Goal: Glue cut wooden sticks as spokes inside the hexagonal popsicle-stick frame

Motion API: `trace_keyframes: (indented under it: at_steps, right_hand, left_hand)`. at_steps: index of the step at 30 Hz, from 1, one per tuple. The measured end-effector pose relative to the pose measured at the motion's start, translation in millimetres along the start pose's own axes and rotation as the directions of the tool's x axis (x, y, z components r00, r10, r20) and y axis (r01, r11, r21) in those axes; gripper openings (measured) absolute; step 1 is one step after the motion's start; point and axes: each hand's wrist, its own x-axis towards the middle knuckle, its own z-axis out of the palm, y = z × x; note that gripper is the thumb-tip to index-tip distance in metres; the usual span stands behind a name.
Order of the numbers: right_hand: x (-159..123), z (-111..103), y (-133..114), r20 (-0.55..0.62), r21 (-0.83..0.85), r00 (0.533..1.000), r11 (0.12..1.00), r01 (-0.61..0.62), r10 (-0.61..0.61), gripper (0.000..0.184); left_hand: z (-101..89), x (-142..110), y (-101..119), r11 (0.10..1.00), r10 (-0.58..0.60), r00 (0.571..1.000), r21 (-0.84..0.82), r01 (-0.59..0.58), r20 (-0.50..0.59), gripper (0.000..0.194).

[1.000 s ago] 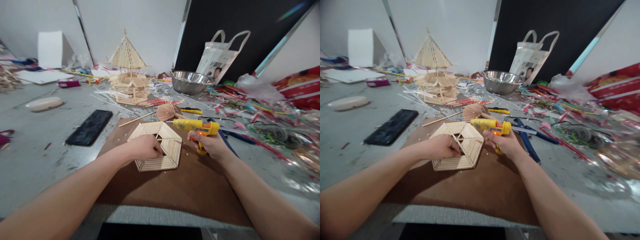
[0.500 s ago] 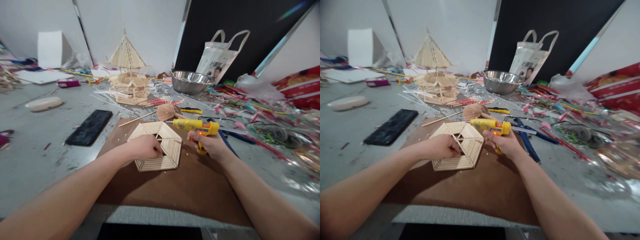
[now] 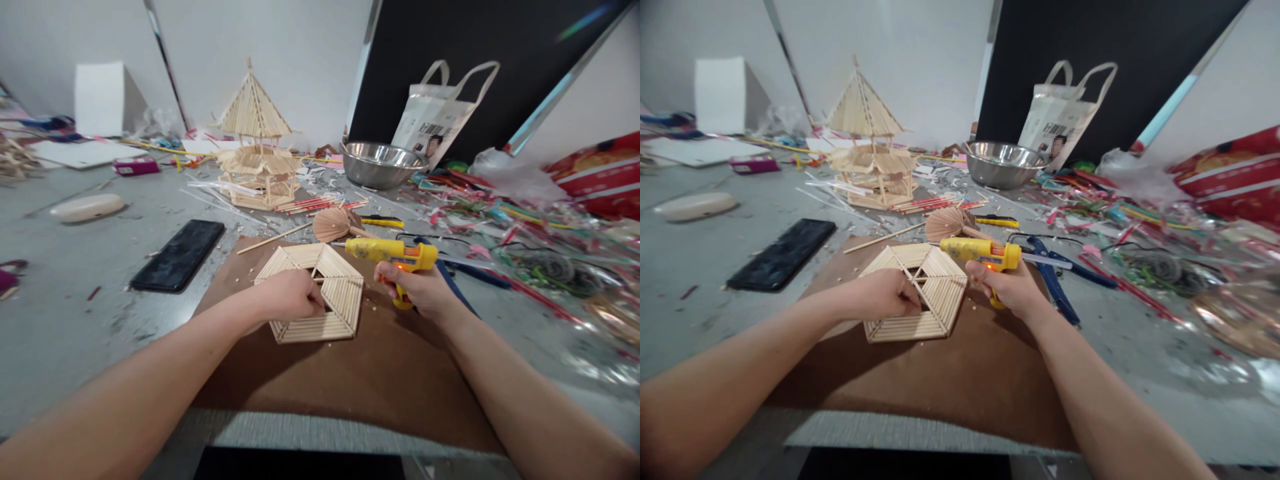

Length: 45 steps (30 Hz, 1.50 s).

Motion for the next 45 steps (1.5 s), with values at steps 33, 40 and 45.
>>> trace_keyframes:
  at_steps: [33, 40, 45]
  right_hand:
    - [-1.0, 1.2, -0.5, 0.004, 0.008, 1.000, 1.000, 0.001, -0.001, 0.024]
    - [-0.7, 1.0, -1.3, 0.003, -0.003, 1.000, 1.000, 0.000, 0.000, 0.027]
    - [0.2, 0.4, -0.3, -0.001, 0.004, 1.000, 1.000, 0.003, -0.003, 0.026]
  left_hand:
    - [-0.5, -0.6, 0.6, 1.000, 0.003, 1.000, 0.002, -0.003, -0.017, 0.026]
    - [0.2, -1.0, 1.6, 1.000, 0.013, 1.000, 0.000, -0.013, -0.028, 0.025]
    - [-0.4, -1.0, 1.9, 1.000, 0.007, 0.999, 0.010, -0.007, -0.032, 0.025]
